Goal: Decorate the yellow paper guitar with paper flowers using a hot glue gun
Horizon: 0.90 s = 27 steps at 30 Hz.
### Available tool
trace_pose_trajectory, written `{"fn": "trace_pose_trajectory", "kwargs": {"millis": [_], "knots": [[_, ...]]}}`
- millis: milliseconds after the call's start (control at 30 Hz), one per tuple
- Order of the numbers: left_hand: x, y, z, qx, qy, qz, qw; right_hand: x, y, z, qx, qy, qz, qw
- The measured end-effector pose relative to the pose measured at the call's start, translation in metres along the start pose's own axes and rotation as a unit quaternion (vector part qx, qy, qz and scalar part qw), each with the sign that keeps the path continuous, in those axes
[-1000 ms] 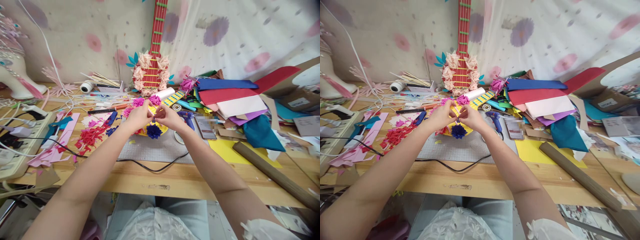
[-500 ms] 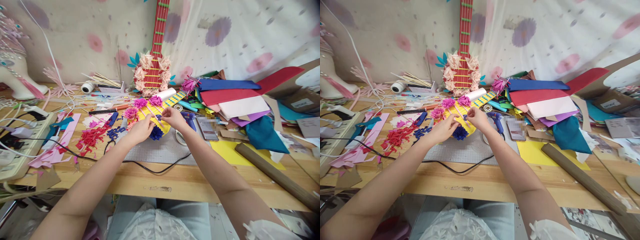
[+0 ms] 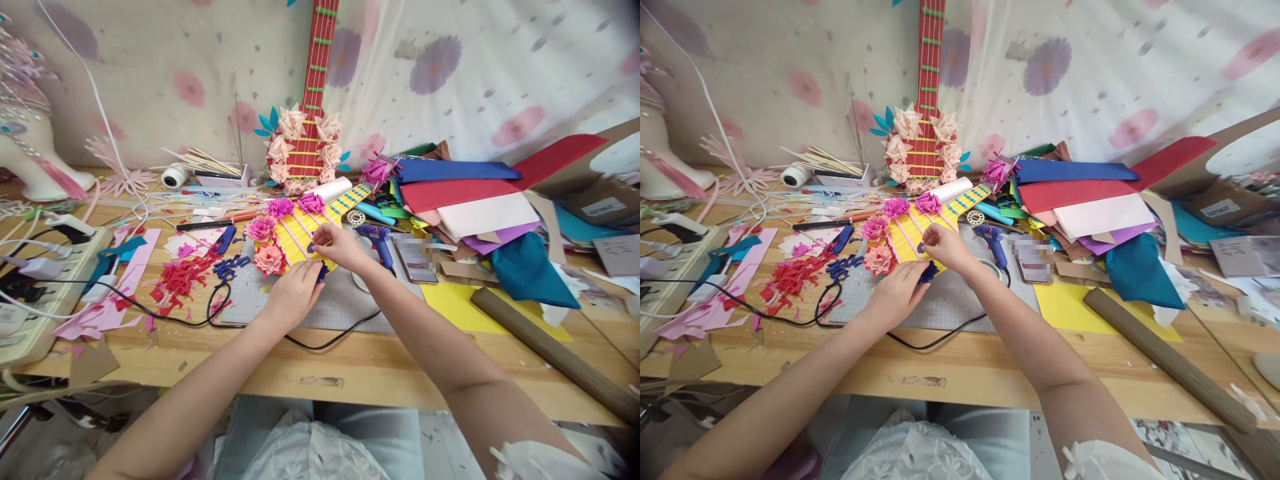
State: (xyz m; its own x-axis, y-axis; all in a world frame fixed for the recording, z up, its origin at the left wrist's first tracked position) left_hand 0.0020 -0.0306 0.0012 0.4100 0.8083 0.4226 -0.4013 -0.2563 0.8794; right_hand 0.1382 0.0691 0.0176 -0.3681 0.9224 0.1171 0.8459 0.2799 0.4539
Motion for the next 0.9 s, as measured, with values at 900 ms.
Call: {"fn": "trace_pose_trajectory", "kwargs": {"millis": [900], "knots": [[-0.016,-0.016,0.001,0.023,-0.063,0.062,0.996,-0.016,0.003,0.007,-0.049,0.051,-0.096,0.993]]}}
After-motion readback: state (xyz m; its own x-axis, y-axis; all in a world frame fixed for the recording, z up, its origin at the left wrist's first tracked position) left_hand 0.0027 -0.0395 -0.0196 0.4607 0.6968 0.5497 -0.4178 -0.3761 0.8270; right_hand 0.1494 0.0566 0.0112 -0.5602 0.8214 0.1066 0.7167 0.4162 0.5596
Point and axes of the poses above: each hand's wrist, its own x-axis towards the middle knuckle, its own y-axis out of the back of the hand, z = x × y, the point moved 1 cm from there along x, towards the middle knuckle, and after that the axes turned 3 degrees about x, right-handed, at the moved point
